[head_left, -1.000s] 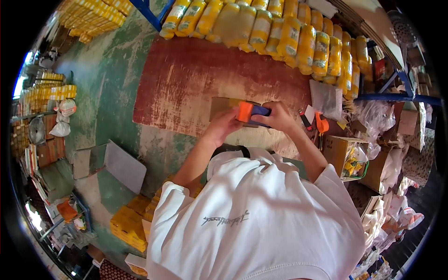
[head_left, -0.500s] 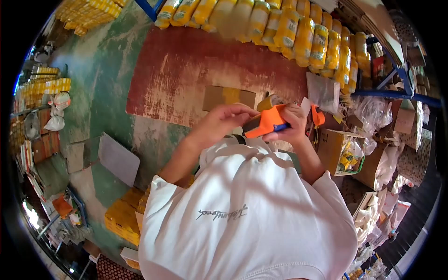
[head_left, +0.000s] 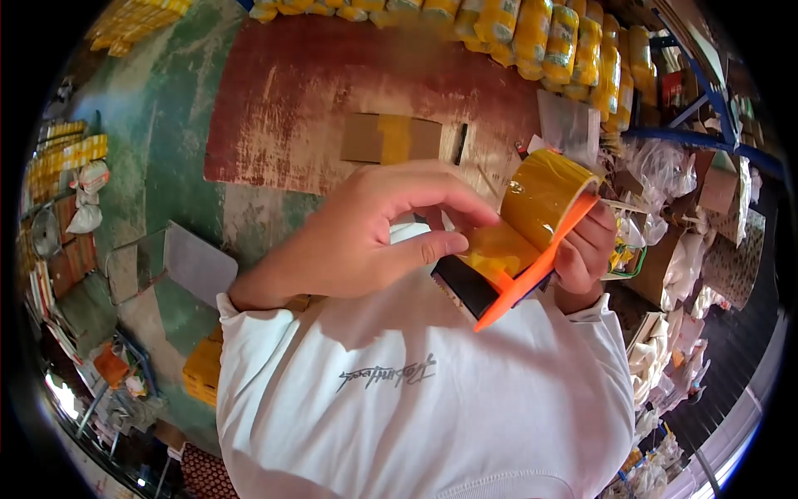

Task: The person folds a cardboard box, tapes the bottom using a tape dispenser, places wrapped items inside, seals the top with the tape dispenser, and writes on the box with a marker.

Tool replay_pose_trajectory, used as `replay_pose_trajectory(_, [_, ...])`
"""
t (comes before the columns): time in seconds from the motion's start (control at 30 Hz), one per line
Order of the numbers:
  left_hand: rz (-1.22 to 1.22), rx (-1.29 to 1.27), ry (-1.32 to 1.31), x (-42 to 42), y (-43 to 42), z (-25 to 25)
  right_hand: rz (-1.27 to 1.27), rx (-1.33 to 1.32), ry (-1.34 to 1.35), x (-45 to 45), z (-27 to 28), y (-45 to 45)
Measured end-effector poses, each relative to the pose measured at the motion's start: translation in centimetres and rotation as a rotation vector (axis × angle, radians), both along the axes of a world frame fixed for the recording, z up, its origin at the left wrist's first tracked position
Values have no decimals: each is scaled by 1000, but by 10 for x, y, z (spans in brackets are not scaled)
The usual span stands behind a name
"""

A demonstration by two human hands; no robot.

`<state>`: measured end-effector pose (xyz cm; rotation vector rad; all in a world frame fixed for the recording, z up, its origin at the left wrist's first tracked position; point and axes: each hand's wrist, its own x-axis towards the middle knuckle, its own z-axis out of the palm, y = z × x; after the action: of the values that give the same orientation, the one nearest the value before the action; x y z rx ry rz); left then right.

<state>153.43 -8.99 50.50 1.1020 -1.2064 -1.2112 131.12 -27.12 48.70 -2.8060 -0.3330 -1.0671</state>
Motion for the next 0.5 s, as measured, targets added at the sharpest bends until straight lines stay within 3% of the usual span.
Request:
replay_pose_trajectory(0.2, [-1, -22, -91, 1, 4, 20, -24, -39, 29, -16, 18, 2])
replay_pose_trajectory(0.5, [-24, -25, 36, -7, 7, 23, 15, -122, -21, -36, 19, 2])
